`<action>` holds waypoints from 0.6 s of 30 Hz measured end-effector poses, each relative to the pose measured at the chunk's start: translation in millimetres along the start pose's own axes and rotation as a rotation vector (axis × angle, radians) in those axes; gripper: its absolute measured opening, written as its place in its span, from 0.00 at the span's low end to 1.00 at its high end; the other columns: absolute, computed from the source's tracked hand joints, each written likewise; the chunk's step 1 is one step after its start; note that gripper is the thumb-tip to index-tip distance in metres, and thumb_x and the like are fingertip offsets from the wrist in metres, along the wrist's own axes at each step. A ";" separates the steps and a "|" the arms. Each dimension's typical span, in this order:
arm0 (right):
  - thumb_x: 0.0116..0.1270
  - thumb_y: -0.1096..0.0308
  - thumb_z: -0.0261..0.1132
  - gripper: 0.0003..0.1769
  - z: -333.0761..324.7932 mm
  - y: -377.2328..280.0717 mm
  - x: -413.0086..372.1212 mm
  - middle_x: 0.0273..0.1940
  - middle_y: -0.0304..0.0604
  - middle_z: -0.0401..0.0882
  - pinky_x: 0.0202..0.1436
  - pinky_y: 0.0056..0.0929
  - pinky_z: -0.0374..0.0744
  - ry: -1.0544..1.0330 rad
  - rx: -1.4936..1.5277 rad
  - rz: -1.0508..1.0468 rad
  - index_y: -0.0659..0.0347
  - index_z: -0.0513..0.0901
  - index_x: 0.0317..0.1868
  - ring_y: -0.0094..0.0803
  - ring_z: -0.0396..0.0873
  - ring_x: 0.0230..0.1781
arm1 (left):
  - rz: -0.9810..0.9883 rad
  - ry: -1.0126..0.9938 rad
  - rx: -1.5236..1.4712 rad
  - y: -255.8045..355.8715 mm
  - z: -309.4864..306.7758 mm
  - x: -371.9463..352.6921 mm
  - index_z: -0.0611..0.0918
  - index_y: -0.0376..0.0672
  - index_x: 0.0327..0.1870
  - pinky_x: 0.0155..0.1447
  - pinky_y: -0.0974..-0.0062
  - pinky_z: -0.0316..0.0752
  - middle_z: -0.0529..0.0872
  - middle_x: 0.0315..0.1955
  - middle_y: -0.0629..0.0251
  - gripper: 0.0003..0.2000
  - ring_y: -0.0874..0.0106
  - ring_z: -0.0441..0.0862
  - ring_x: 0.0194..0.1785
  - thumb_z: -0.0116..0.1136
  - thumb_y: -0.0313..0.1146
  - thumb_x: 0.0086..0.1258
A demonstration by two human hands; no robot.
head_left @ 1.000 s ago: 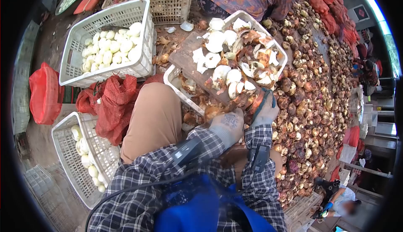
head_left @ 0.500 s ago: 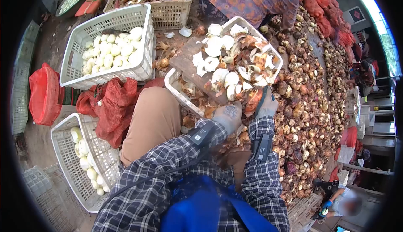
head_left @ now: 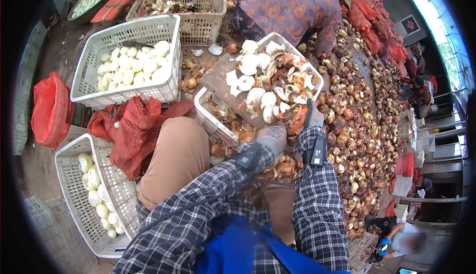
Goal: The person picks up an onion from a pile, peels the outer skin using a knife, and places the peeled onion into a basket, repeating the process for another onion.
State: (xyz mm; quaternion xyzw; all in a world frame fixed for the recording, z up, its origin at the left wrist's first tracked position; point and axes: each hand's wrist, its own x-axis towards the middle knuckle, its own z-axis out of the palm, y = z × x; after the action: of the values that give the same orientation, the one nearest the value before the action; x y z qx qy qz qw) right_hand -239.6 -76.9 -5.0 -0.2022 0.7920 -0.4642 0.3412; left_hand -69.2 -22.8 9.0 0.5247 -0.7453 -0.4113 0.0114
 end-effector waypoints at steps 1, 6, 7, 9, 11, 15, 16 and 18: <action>0.62 0.48 0.65 0.26 1.6 -5.1 -10.4 0.22 0.40 0.77 0.24 0.30 0.72 0.003 -0.029 -0.021 0.69 0.83 0.38 0.28 0.72 0.18 | -0.015 0.004 0.017 3.0 -4.6 -3.4 0.74 0.31 0.51 0.53 0.65 0.77 0.84 0.44 0.46 0.17 0.58 0.83 0.50 0.52 0.34 0.65; 0.61 0.60 0.70 0.23 5.2 45.8 -46.4 0.40 0.45 0.82 0.43 0.26 0.76 0.017 0.203 -0.410 0.71 0.80 0.47 0.30 0.78 0.36 | -0.041 -0.131 -0.049 5.8 -19.7 -26.1 0.73 0.32 0.54 0.56 0.65 0.75 0.83 0.48 0.46 0.19 0.58 0.82 0.53 0.51 0.35 0.66; 0.59 0.60 0.71 0.28 1.9 40.9 -50.0 0.44 0.51 0.82 0.48 0.29 0.79 0.057 0.212 -0.323 0.73 0.77 0.53 0.34 0.80 0.40 | -0.036 -0.164 -0.046 10.6 -23.3 -27.6 0.72 0.32 0.55 0.57 0.65 0.75 0.82 0.49 0.46 0.19 0.59 0.81 0.54 0.51 0.35 0.66; 0.58 0.63 0.72 0.22 -4.7 33.4 -38.8 0.37 0.44 0.83 0.38 0.25 0.76 0.048 0.173 -0.213 0.72 0.81 0.47 0.27 0.78 0.34 | -0.041 -0.166 -0.018 15.7 -23.2 -31.7 0.71 0.33 0.56 0.56 0.65 0.75 0.83 0.49 0.47 0.20 0.58 0.82 0.53 0.51 0.35 0.66; 0.56 0.63 0.72 0.20 -4.4 24.4 -31.6 0.35 0.41 0.83 0.35 0.24 0.74 -0.044 0.318 -0.109 0.71 0.83 0.44 0.25 0.76 0.31 | -0.038 -0.139 0.009 11.9 -13.0 -30.1 0.71 0.32 0.56 0.56 0.65 0.76 0.83 0.48 0.47 0.20 0.58 0.82 0.53 0.52 0.35 0.67; 0.58 0.62 0.70 0.20 -5.9 16.6 -11.3 0.34 0.40 0.82 0.31 0.29 0.75 -0.119 0.194 -0.068 0.67 0.85 0.47 0.29 0.76 0.27 | -0.061 -0.049 0.027 7.2 3.0 -15.2 0.71 0.31 0.55 0.55 0.65 0.76 0.83 0.47 0.47 0.20 0.59 0.82 0.53 0.53 0.35 0.66; 0.58 0.60 0.71 0.19 -3.7 2.3 -23.5 0.31 0.39 0.80 0.32 0.30 0.75 -0.075 0.059 -0.060 0.65 0.86 0.46 0.31 0.75 0.25 | -0.061 -0.031 -0.039 2.0 5.2 -2.9 0.71 0.31 0.55 0.54 0.65 0.77 0.84 0.46 0.47 0.20 0.59 0.83 0.52 0.54 0.34 0.65; 0.56 0.59 0.72 0.20 -1.9 0.1 -10.9 0.28 0.38 0.78 0.31 0.30 0.74 -0.056 0.063 -0.007 0.65 0.86 0.44 0.30 0.73 0.24 | -0.060 -0.042 -0.031 3.0 7.1 12.4 0.71 0.31 0.55 0.54 0.65 0.77 0.84 0.46 0.47 0.20 0.59 0.83 0.52 0.54 0.33 0.65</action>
State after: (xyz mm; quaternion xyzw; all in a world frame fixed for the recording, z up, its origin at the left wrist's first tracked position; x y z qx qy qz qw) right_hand -233.5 -68.7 -0.6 -0.2071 0.7662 -0.4844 0.3680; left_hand -80.3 -28.0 1.1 0.5377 -0.7227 -0.4341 -0.0085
